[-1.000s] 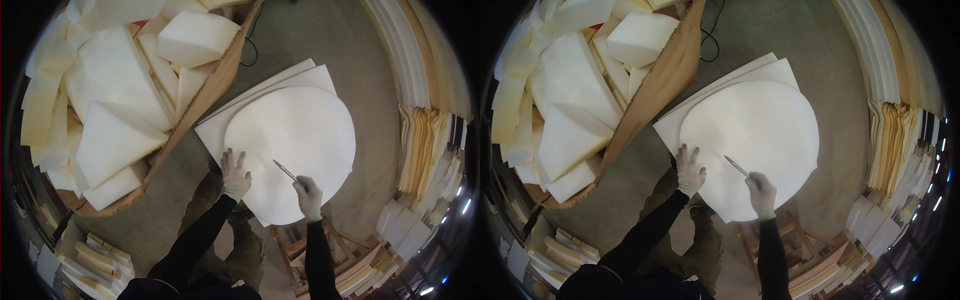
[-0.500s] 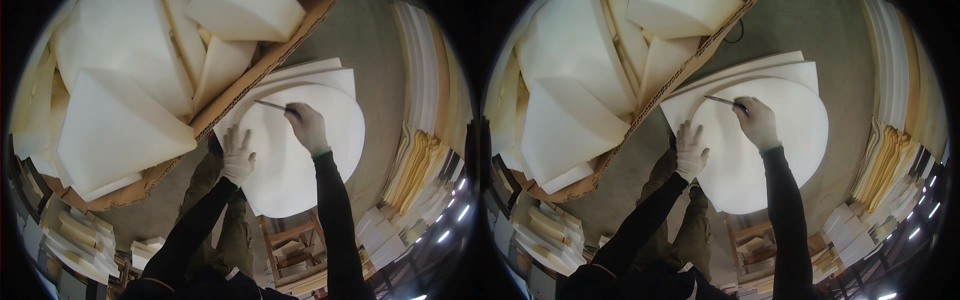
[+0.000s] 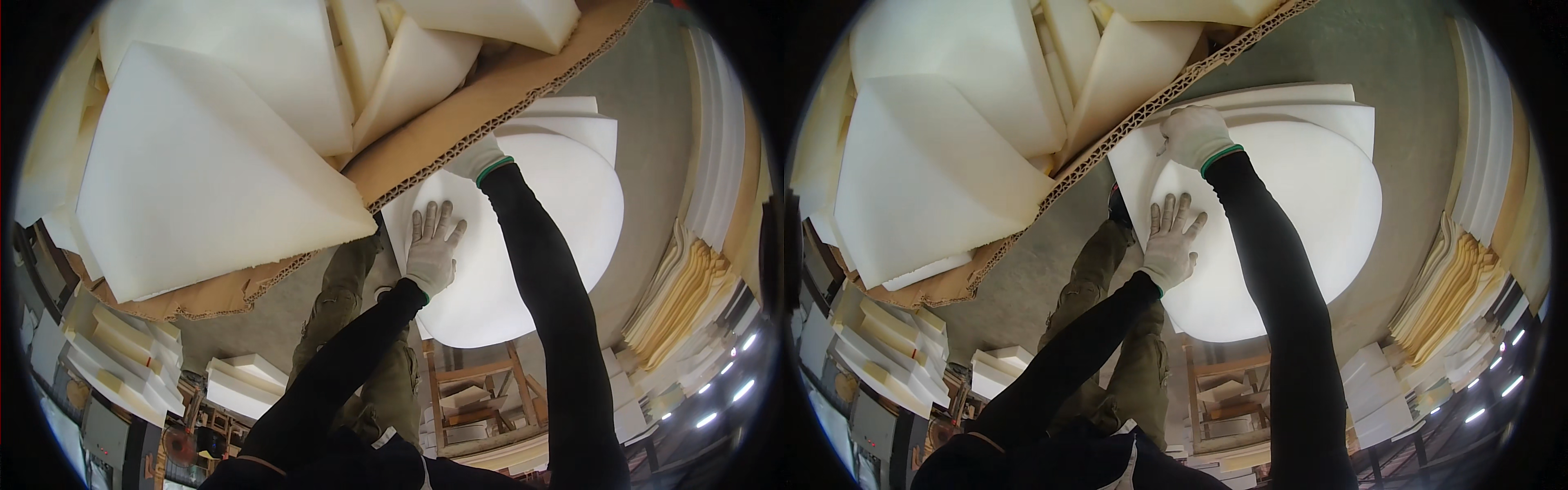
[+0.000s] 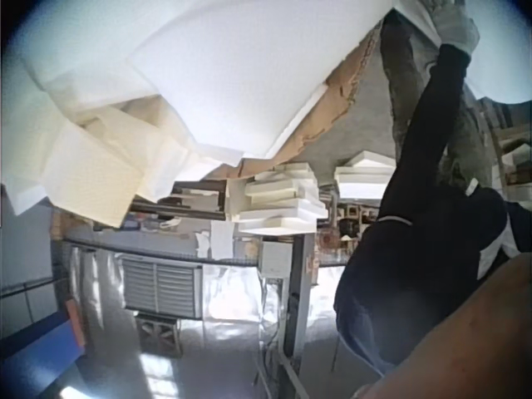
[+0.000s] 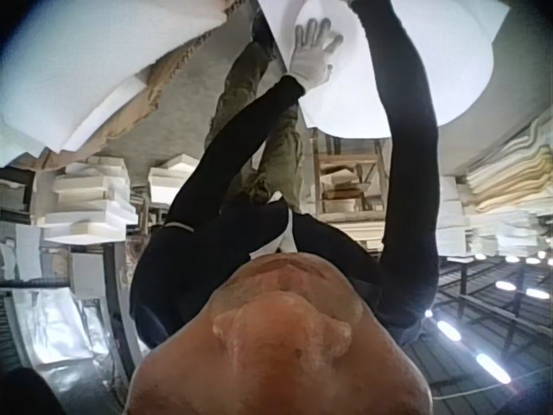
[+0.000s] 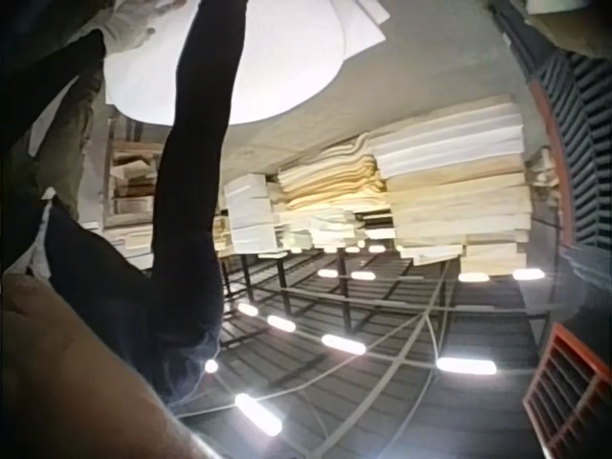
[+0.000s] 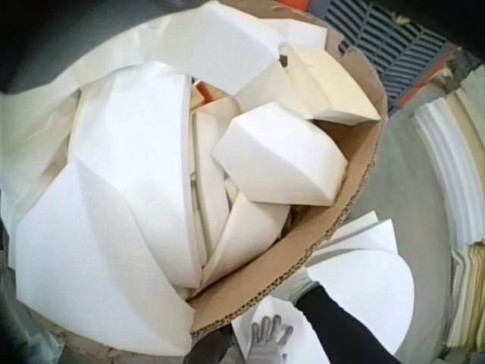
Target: The person traces a circular outline on a rectangular foam sheet using a circular template and a pen, then moves the marked sheet to a blue cutting table and cuts along the traced line with a straight blade. The process is repeated for multiple sheets.
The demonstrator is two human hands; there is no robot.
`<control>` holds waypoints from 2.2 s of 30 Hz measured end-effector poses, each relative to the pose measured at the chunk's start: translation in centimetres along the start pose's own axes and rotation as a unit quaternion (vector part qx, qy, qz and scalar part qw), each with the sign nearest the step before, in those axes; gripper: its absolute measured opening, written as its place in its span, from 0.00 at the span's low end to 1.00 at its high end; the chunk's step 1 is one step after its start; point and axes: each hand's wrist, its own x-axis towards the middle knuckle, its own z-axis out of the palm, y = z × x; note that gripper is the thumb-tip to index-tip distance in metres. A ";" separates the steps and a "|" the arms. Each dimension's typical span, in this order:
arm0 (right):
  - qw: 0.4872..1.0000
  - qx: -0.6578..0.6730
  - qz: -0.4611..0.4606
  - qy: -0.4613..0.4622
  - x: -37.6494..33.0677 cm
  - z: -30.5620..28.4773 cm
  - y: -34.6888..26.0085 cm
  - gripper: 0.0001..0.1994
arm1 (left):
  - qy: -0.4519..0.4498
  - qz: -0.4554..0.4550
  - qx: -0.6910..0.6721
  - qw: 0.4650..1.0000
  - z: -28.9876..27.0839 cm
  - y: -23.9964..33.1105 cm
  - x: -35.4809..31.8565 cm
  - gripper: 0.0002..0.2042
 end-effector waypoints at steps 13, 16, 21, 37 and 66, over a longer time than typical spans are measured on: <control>0.997 0.009 0.033 -0.065 0.8 -1.3 1.0 0.09 | -0.024 -0.003 0.000 1.000 -0.2 -0.2 0.2 0.39; 0.999 0.003 0.048 0.006 0.0 -0.8 3.4 0.10 | -0.030 0.001 -0.001 1.000 -0.3 -0.1 0.3 0.40; 0.994 0.001 0.110 -0.017 -0.1 -2.4 7.2 0.10 | -0.056 -0.005 0.002 0.998 -0.8 0.1 0.6 0.40; 0.959 0.013 0.278 -0.058 -7.0 -5.8 20.6 0.10 | -0.043 -0.031 0.023 0.998 -1.0 1.9 1.1 0.40; 0.873 0.041 0.485 -0.040 -25.4 -4.7 34.5 0.11 | -0.103 0.009 0.133 0.986 3.2 8.6 7.4 0.41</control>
